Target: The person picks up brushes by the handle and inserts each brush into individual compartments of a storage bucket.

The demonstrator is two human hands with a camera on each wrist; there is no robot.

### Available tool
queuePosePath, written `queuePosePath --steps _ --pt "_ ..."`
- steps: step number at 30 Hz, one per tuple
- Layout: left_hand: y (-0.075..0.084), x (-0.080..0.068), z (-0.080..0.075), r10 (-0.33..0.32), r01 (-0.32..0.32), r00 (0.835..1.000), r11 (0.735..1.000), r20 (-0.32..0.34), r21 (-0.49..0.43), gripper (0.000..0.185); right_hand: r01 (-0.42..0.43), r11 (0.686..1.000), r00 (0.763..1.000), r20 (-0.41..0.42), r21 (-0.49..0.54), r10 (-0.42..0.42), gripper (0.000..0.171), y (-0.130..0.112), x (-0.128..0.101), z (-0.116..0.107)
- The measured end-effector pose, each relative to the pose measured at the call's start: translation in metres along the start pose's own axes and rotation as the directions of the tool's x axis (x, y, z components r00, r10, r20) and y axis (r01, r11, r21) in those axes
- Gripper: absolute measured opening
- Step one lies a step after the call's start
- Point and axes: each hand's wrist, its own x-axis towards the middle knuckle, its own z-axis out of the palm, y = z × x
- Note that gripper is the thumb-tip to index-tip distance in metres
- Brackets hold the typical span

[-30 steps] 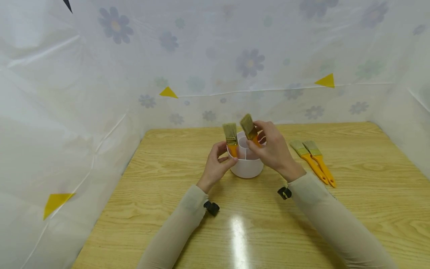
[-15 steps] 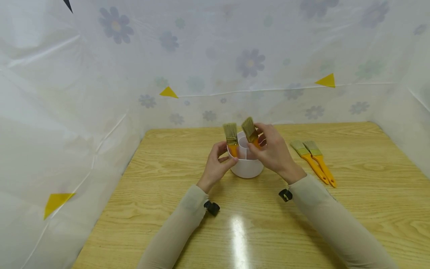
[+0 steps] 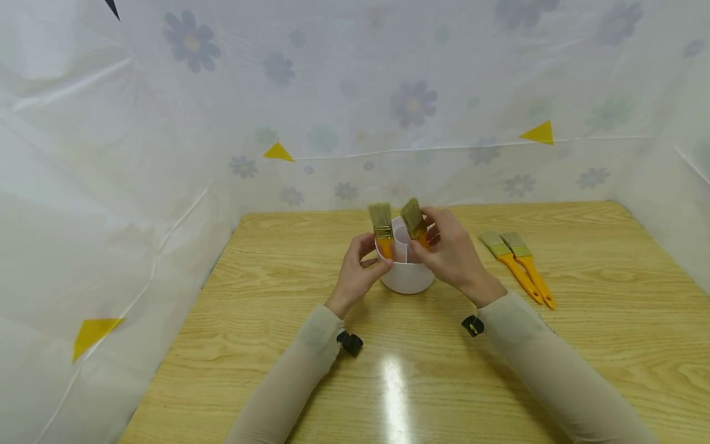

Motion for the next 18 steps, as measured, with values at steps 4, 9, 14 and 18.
queuePosePath --steps 4,9,14,18 --pt "0.0004 -0.0003 0.0001 0.003 -0.003 1.0 1.0 0.0 0.0 0.06 -0.003 1.0 1.0 0.005 0.005 0.003 0.058 -0.0007 -0.0013 -0.0003" --pt "0.001 -0.0009 0.0003 0.004 -0.004 1.0 1.0 -0.001 0.002 0.06 -0.019 1.0 1.0 0.02 0.015 0.018 0.059 -0.0001 -0.0035 0.0006" --pt "0.0004 -0.0008 0.0004 0.002 -0.001 1.0 1.0 -0.005 0.011 0.06 -0.024 0.999 0.999 0.027 0.021 0.024 0.06 0.0009 -0.0051 0.0014" --pt "-0.0003 -0.0002 0.0005 0.002 -0.002 1.0 1.0 -0.007 0.014 0.06 -0.022 1.0 0.999 0.031 0.022 0.021 0.059 0.0015 -0.0054 0.0018"
